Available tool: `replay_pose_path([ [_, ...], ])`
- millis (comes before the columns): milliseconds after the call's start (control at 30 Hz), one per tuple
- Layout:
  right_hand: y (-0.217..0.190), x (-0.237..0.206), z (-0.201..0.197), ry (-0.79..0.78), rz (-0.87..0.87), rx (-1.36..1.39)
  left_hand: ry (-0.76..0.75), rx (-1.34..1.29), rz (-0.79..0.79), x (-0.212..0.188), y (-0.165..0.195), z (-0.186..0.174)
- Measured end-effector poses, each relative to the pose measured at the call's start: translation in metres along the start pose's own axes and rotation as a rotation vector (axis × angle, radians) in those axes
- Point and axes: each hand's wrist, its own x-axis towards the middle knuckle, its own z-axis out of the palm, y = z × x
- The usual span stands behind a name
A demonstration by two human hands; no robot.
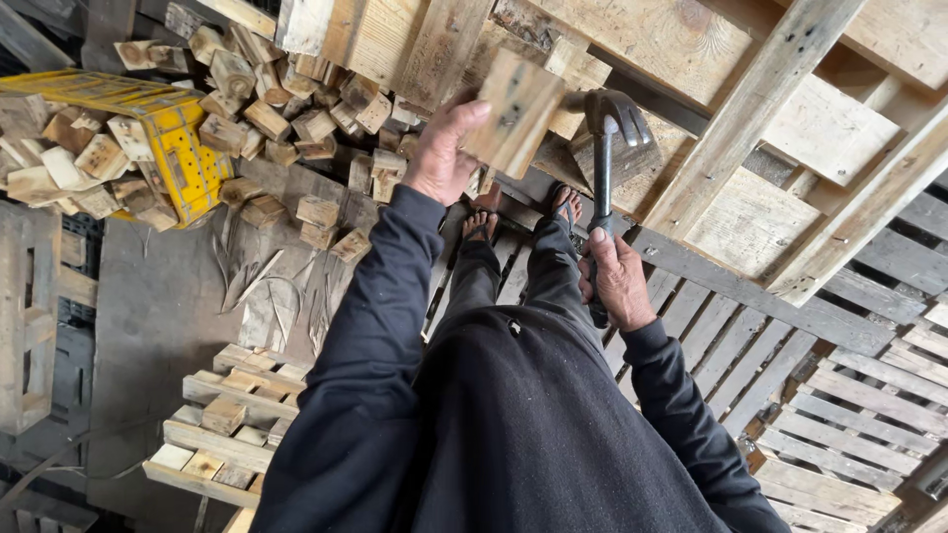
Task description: The person assembles a wooden pallet by positioning small wooden blocks and planks, then using a hammer to drive nails into the wood. The person repeatedly picks up blocks, aligns them, and hammers nails to secure the structure.
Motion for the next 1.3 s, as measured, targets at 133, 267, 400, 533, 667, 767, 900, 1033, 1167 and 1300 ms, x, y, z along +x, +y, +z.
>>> replay_pose_path([
  [133, 0.01, -0.012, 0.005, 0.066, -0.025, 0.091, -0.091, 0.324, 0.194, 0.034, 0.003, 0.012],
  [267, 0.022, -0.03, 0.003, 0.11, -0.13, 0.121, -0.097, 0.536, 0.238, 0.056, -0.001, 0.018],
  [400, 0.019, -0.045, -0.005, 0.093, -0.249, 0.088, 0.157, 0.637, 0.295, 0.051, -0.017, 0.036],
  [533, 0.003, -0.042, -0.014, 0.047, -0.379, -0.024, 0.358, 0.542, 0.447, 0.033, -0.026, 0.05],
  [667, -0.014, -0.025, -0.017, 0.108, -0.124, -0.277, 0.196, 0.568, 0.656, 0.017, -0.033, 0.039],
  [767, -0.021, -0.018, -0.013, 0.06, -0.176, -0.132, 0.102, 0.872, 1.084, 0.023, -0.048, 0.027],
  [900, -0.025, -0.023, -0.009, 0.054, -0.169, -0.146, 0.232, 0.995, 0.901, 0.038, -0.074, 0.023],
  [1033, -0.027, -0.036, -0.014, 0.117, -0.213, -0.184, 0.212, 0.895, 0.747, 0.043, -0.074, 0.022],
  [1167, -0.026, -0.045, -0.023, 0.089, -0.332, -0.043, 0.137, 1.021, 0.799, 0.059, -0.044, 0.02],
  [1300, -0.021, -0.045, -0.029, 0.09, -0.373, -0.023, -0.046, 0.968, 0.746, 0.092, -0.016, 0.02],
])
